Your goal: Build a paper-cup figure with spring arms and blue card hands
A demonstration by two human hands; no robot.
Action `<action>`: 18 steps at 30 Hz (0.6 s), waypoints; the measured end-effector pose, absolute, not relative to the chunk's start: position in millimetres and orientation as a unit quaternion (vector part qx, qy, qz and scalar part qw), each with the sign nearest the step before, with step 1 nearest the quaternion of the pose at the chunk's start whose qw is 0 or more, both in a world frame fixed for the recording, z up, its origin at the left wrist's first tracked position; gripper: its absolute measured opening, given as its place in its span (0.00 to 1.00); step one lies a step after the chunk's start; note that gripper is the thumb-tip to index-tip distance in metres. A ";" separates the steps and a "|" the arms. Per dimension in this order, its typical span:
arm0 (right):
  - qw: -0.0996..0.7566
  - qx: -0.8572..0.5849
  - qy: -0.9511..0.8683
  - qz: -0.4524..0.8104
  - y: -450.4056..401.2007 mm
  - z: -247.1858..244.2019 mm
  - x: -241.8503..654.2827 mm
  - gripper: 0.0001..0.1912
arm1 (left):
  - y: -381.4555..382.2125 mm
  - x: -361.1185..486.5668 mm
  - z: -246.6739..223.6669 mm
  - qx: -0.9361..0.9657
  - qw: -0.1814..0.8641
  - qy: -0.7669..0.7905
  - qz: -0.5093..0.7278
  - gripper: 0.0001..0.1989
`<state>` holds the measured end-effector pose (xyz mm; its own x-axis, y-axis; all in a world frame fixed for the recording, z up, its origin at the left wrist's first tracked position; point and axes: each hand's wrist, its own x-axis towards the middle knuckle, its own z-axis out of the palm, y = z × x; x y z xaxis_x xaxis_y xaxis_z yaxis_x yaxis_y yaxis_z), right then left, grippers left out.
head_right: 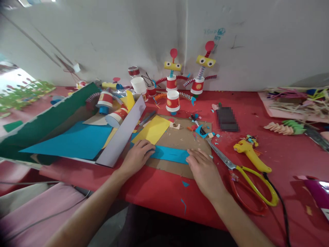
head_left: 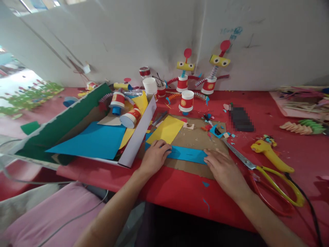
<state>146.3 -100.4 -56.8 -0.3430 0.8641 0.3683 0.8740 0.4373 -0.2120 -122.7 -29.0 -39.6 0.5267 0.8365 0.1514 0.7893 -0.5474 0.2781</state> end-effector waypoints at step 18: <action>0.171 -0.474 -0.864 -0.025 -105.2 -55.2 169.7 0.15 | -30.9 -144.4 -30.4 0.934 0.017 0.327 0.144 0.11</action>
